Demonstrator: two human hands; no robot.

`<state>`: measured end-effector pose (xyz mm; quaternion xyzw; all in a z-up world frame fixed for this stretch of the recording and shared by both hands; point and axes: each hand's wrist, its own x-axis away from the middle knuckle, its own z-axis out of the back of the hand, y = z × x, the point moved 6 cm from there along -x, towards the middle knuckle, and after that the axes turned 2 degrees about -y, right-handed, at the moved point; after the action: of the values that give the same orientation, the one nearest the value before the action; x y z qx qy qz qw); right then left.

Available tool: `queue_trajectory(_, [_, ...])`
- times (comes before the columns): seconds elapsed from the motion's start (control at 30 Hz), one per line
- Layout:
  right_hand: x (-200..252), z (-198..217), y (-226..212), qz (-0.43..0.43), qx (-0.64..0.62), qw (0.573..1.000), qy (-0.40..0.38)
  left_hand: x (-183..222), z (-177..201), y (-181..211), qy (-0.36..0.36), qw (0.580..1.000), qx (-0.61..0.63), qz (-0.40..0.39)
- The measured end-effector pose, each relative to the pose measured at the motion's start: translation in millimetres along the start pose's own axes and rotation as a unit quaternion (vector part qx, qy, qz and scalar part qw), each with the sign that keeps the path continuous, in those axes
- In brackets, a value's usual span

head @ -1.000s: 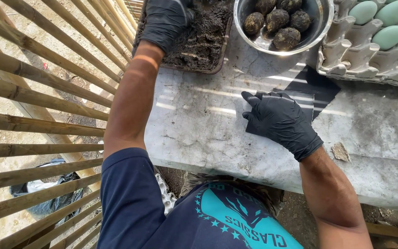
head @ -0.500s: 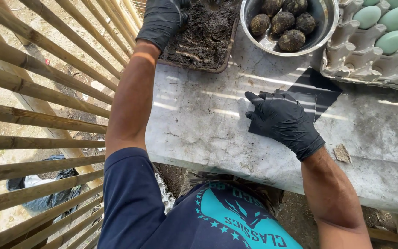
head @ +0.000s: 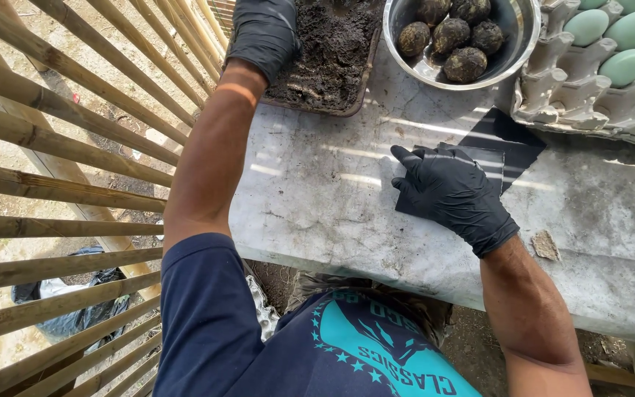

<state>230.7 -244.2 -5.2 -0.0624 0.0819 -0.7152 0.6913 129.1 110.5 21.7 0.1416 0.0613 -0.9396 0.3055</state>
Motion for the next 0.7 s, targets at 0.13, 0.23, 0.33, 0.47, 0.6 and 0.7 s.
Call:
queue_trajectory(0.13, [0.7,6.6,-3.4,0.027,-0.015,0.999,0.014,6.8,2.2,-9.4,-0.029,0.999,-0.035,-0.001])
queue_trajectory(0.23, [1.3,5.4,-2.3,0.033,-0.012,0.999,0.017,14.5,10.2,-23.6,-0.044,0.997,-0.061,0.001])
queue_trajectory(0.33, [0.0,8.8,-5.4,0.018,-0.018,1.000,0.002,41.5,39.2,-40.5,-0.095,0.976,0.173,0.096])
queue_trajectory(0.47, [0.1,-1.0,-2.8,0.023,0.000,1.000,-0.001,78.6,41.3,-65.2,-0.101,0.963,0.199,0.148])
queue_trajectory(0.6, [-1.4,-0.4,-8.4,0.049,0.011,0.999,0.008,99.6,41.2,-67.9,-0.027,0.946,0.315,0.071])
queue_trajectory(0.7, [-1.8,-2.6,-9.4,0.040,0.008,0.999,-0.001,98.9,27.0,-72.2,-0.007,0.946,0.319,0.055])
